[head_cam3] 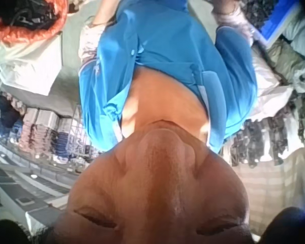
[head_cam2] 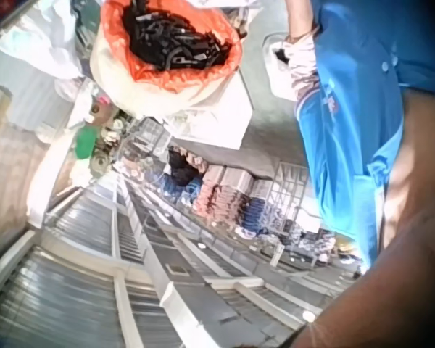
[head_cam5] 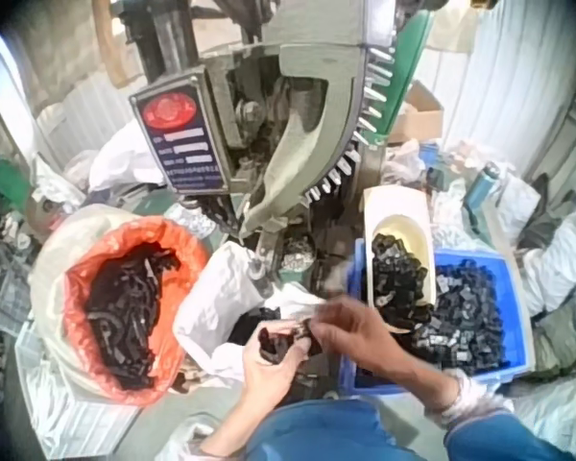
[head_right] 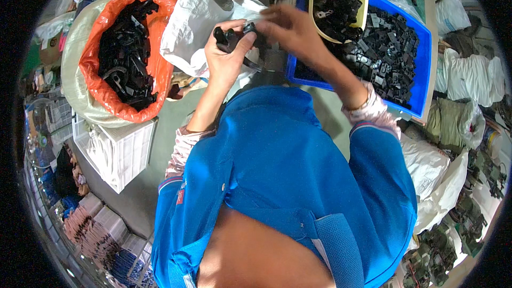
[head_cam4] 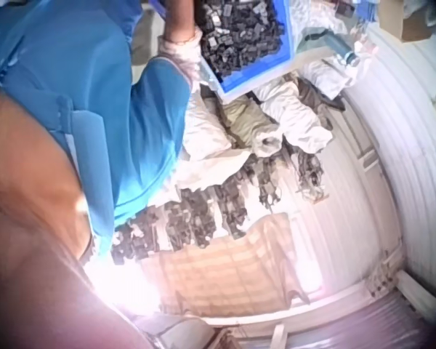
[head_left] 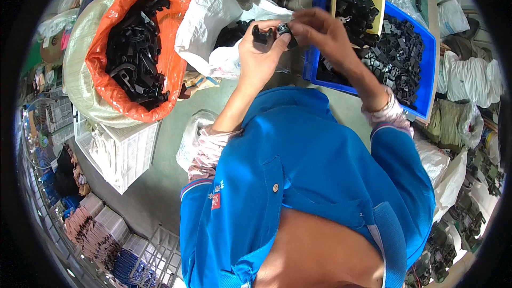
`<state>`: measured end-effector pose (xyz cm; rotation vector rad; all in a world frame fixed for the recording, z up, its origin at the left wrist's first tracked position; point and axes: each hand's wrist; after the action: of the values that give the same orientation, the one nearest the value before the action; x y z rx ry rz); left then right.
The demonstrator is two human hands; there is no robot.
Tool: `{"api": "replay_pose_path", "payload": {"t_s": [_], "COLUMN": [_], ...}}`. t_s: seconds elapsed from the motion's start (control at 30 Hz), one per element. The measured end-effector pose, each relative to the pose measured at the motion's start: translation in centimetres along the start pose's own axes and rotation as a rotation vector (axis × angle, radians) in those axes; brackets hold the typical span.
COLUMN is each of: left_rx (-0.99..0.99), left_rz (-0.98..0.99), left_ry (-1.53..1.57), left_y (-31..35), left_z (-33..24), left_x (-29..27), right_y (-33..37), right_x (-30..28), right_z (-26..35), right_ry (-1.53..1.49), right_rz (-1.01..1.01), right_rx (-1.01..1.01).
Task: The person picks small black plastic parts from a blue bin and assembles them by hand. The assembled parts are then placed into a white bag. The person repeats this process continuously.
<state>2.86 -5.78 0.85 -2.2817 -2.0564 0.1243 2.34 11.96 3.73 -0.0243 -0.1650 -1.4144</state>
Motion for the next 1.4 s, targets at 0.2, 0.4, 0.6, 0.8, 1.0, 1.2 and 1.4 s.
{"api": "replay_pose_path", "payload": {"t_s": [0.2, 0.4, 0.6, 0.8, 1.0, 1.2, 1.4], "left_rx": [0.032, 0.251, -0.098, -0.32, -0.467, -0.462, -0.449], "left_rz": [0.053, 0.085, 0.138, 0.225, 0.45, 0.554, 0.575], "left_ry": [-0.102, -0.313, -0.079, 0.006, 0.266, 0.176, 0.174], "left_y": [-1.5, -3.0, -3.1, -3.5, -1.9, -1.1, -0.8], "left_z": [-0.1, 0.5, 1.5, 1.6, 1.1, 0.7, 0.4], "left_x": [-1.4, -1.9, -1.6, -3.5, -5.0, -4.3, -3.5], "right_y": [1.3, 0.9, 0.2, -0.5, -1.2, -1.8, -1.8], "right_x": [-0.1, -0.9, -1.5, -2.5, -4.2, -3.8, -3.8], "right_z": [-3.1, -3.5, -4.2, -3.5, -2.1, -1.1, -1.3], "right_ry": [-0.452, -0.326, -0.141, -0.473, -0.306, -0.2, -0.076], "right_rz": [-0.05, -0.079, -0.101, -0.139, -0.047, 0.064, 0.107], "right_rx": [0.098, -0.025, -0.096, 0.114, 0.006, -0.081, -0.089]}}
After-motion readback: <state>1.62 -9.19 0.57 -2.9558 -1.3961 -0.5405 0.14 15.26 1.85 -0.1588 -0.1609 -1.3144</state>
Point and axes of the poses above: each hand's wrist, its own y-axis away from the middle knuckle, its own x-axis out of the palm, z = x × y, and after that the axes turned 9 degrees about -y, right-handed
